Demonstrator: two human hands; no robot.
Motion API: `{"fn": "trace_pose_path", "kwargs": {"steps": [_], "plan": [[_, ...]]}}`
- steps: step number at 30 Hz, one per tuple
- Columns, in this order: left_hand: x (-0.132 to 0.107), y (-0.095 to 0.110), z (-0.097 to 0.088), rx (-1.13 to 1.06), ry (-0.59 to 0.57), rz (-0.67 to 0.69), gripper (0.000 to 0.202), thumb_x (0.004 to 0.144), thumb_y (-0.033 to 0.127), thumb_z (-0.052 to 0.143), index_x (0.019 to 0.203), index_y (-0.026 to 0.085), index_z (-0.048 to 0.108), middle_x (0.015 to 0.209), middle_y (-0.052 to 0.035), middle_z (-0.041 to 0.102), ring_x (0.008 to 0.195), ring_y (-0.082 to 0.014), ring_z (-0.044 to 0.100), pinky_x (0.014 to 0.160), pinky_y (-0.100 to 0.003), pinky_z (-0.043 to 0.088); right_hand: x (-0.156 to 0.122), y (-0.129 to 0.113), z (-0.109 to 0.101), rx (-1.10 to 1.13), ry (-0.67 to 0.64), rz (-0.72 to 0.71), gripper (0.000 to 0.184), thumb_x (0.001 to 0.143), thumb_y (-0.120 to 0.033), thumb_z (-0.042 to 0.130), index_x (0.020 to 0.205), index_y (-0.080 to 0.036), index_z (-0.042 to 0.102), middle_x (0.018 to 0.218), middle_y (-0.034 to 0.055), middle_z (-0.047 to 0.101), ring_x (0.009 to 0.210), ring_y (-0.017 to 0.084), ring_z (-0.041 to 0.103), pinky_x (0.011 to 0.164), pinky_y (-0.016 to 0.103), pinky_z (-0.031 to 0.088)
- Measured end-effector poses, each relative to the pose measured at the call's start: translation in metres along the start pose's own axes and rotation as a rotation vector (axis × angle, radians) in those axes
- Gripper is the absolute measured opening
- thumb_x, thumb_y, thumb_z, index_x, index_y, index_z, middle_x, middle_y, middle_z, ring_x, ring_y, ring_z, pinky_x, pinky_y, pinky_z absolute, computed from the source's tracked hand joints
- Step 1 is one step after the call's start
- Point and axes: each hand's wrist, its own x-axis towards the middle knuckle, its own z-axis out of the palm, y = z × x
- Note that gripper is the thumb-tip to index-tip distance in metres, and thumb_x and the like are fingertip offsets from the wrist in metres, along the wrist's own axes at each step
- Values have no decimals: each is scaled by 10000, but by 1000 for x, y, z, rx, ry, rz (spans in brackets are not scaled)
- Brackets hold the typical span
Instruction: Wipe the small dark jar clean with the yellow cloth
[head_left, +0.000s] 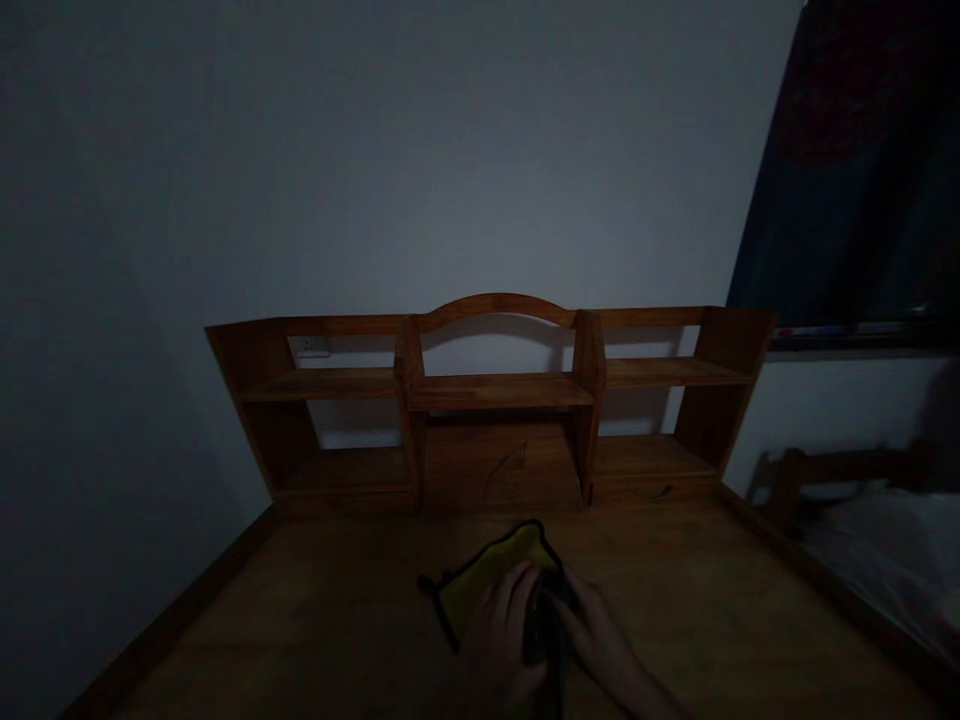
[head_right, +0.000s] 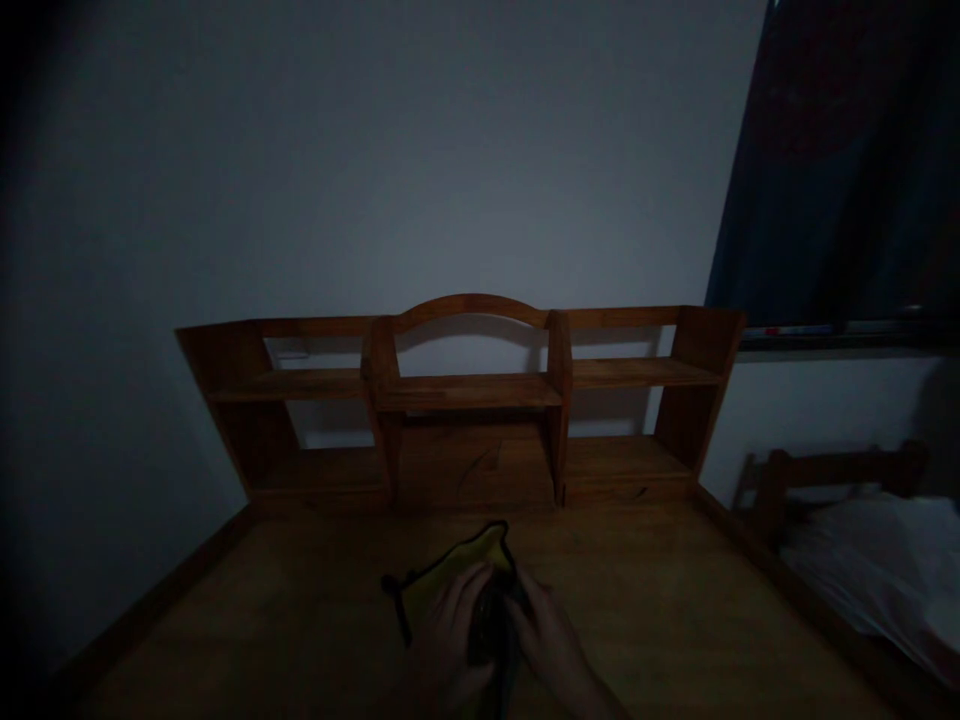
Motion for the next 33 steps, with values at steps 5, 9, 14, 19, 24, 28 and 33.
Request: {"fn": "trace_pose_path", "kwargs": {"steps": [5,9,14,19,24,28,33], "plan": [[0,-3,1,19,-54,31,840,624,183,595,1415,170,312,1427,-110,410,1283,-296,414,1072,-431,379,3,-13,-5,-17,-25,35,306,874,-254,540,1157,-180,629,1053,87,695,930,234,658,841,290,502],[2,-5,-1,9,-88,78,860,629,241,646,1412,160,300,1406,-121,430,1279,-295,420,1078,-421,373,5,-19,-12,-129,-93,33,196,862,-199,530,1012,-176,655,941,63,708,830,221,668,737,263,499],[5,-4,-7,4,-142,146,919,625,387,707,1413,147,300,1376,-151,454,1259,-326,440,1070,-452,370,5,-15,-23,-447,-185,-47,187,854,-149,503,976,-176,642,928,73,687,805,216,656,708,262,473],[7,0,-13,-15,-173,83,952,594,368,766,1399,135,315,1374,-166,451,1260,-333,441,1052,-457,401,8,-16,-25,-565,-225,-139,211,890,-154,446,1020,-174,610,901,76,678,729,190,656,660,248,470],[7,-6,-9,-14,-137,84,992,594,395,796,1408,133,294,1385,-185,431,1264,-345,440,1028,-478,431,10,-18,-23,-647,-224,-214,288,821,-91,443,1060,-162,587,875,87,670,656,179,642,609,244,471],[7,-10,-7,31,-100,158,936,675,451,751,1426,165,272,1382,-185,429,1259,-341,453,1008,-476,447,6,-14,-22,-664,-229,-237,392,788,-75,419,1153,-155,536,875,89,671,674,199,645,616,270,481],[2,-12,-3,27,-78,206,1009,655,432,789,1454,215,212,1390,-172,417,1255,-318,469,983,-415,483,1,-8,-20,-551,-134,-171,455,806,-116,424,1253,-181,481,952,86,683,794,211,665,703,289,506]]}}
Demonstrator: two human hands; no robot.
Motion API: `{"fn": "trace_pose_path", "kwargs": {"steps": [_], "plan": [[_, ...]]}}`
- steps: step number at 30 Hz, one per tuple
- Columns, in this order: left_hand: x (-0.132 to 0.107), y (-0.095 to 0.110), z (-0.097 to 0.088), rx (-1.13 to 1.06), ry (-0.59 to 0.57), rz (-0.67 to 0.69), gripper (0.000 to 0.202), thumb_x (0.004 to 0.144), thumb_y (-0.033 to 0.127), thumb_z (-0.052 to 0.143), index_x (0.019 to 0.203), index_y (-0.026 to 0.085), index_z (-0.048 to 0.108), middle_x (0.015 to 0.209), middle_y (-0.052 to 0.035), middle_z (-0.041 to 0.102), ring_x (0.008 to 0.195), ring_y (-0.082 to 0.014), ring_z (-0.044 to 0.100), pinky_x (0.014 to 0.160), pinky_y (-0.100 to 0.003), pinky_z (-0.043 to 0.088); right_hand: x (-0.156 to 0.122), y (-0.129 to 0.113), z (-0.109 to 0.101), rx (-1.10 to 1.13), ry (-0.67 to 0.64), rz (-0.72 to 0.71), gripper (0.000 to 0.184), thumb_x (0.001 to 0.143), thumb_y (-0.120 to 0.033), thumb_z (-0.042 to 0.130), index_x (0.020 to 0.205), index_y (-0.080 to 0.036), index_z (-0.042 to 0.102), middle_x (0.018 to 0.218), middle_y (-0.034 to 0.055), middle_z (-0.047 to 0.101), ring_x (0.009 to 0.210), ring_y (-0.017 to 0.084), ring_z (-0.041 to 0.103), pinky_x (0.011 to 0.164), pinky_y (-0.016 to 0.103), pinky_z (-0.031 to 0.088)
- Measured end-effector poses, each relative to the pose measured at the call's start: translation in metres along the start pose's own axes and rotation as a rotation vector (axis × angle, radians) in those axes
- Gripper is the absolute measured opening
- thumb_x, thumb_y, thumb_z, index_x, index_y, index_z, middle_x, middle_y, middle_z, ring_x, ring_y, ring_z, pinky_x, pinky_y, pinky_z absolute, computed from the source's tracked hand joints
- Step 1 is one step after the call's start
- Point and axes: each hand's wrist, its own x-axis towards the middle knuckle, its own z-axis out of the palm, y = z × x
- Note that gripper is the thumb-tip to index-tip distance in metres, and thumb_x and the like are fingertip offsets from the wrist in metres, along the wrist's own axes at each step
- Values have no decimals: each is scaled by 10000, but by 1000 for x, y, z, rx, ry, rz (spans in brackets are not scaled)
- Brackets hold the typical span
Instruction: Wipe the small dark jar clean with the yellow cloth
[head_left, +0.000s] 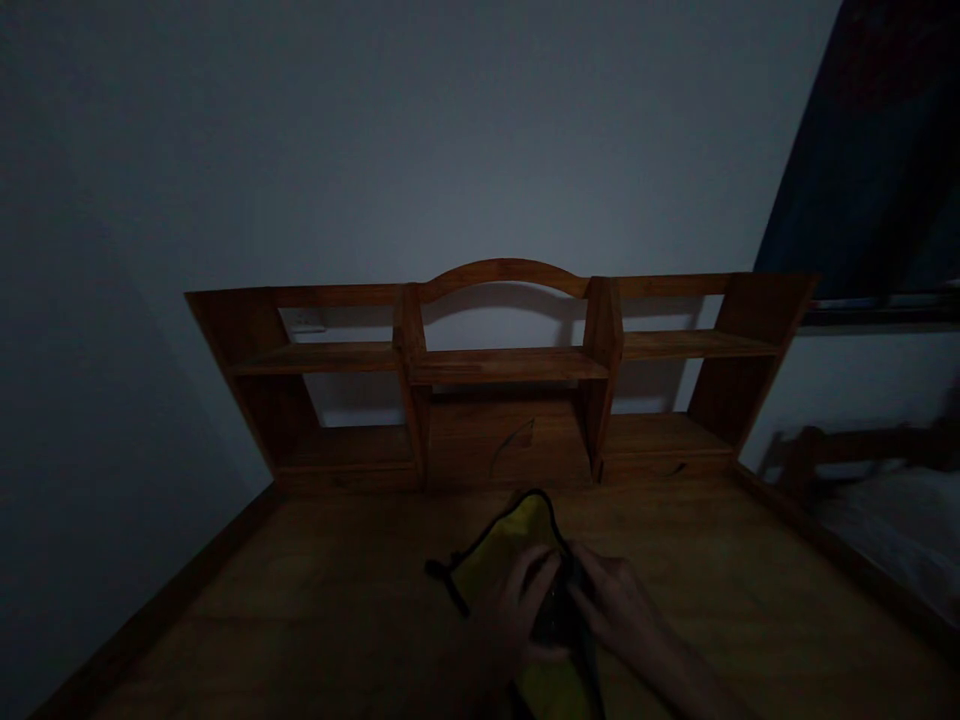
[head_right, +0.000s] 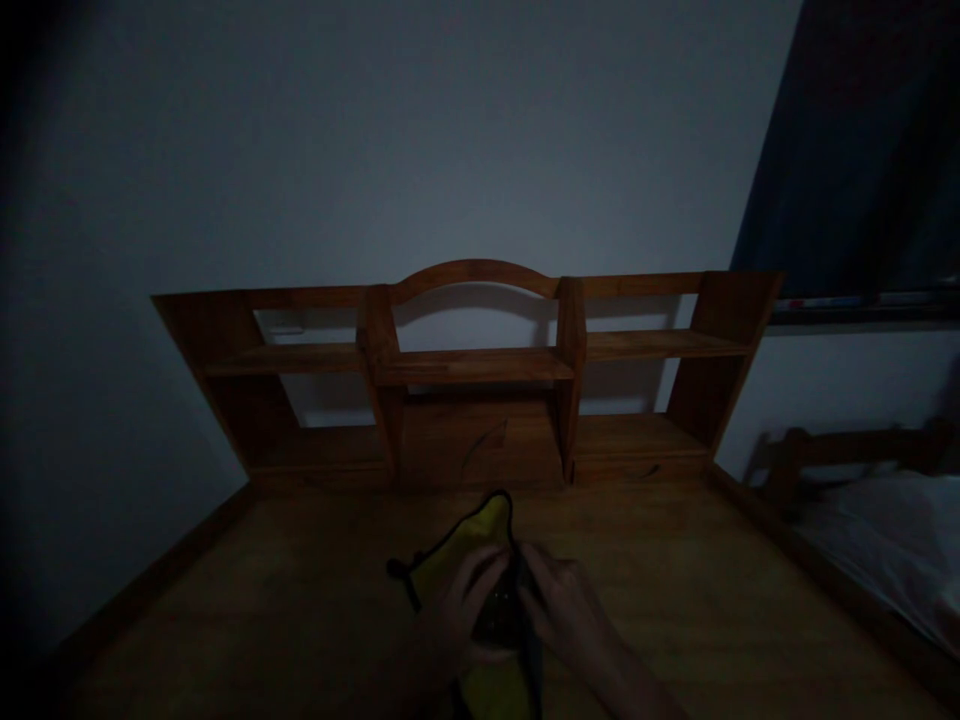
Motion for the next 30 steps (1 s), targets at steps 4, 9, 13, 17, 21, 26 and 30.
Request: {"fn": "trace_pose_path", "kwargs": {"steps": [4,9,13,17,21,26,30], "plan": [[-4,1,2,-52,-35,-8,1064,591,493,812,1443,208,243,1392,-175,418,1260,-328,462,984,-423,484,-2,0,-2,38,6,-8,420,811,-124,437,1216,-198,524,935,76,685,792,201,667,694,267,501],[-3,9,-8,-171,-85,-107,1055,568,556,796,1423,190,298,1399,-157,421,1253,-320,469,1012,-428,463,-3,3,-7,-31,-48,-99,262,886,-166,409,1060,-174,604,840,83,681,696,203,659,640,271,479],[-1,11,-10,-241,-83,-151,1062,552,564,797,1413,173,314,1387,-160,429,1264,-324,451,1036,-449,437,-3,4,-5,-64,-81,-115,299,892,-170,385,1112,-130,583,822,105,686,660,211,660,614,285,490],[-1,6,-4,-215,-67,-170,1066,539,541,808,1405,152,322,1378,-174,433,1265,-329,447,1029,-453,444,-2,2,-1,22,-63,-48,415,868,-155,392,1265,-115,506,904,121,695,767,218,678,700,311,524],[-3,3,0,-93,-50,-89,1028,580,555,785,1405,148,324,1356,-158,465,1238,-315,479,1013,-430,462,-2,1,4,121,-53,70,489,852,-176,449,1341,-145,456,1147,140,645,1019,240,635,879,364,510],[-4,5,-1,-104,-47,-80,1047,590,601,760,1418,156,298,1370,-171,450,1250,-320,466,1008,-449,462,-3,3,3,151,-40,32,497,848,-165,451,1344,-167,466,1234,136,605,1084,253,606,934,392,483],[-2,5,0,-202,-24,-147,1099,510,510,842,1407,165,309,1376,-182,430,1269,-340,437,1030,-477,436,0,-4,-6,236,-47,67,352,885,-190,431,1202,-171,582,1063,123,681,868,246,672,783,356,526]]}}
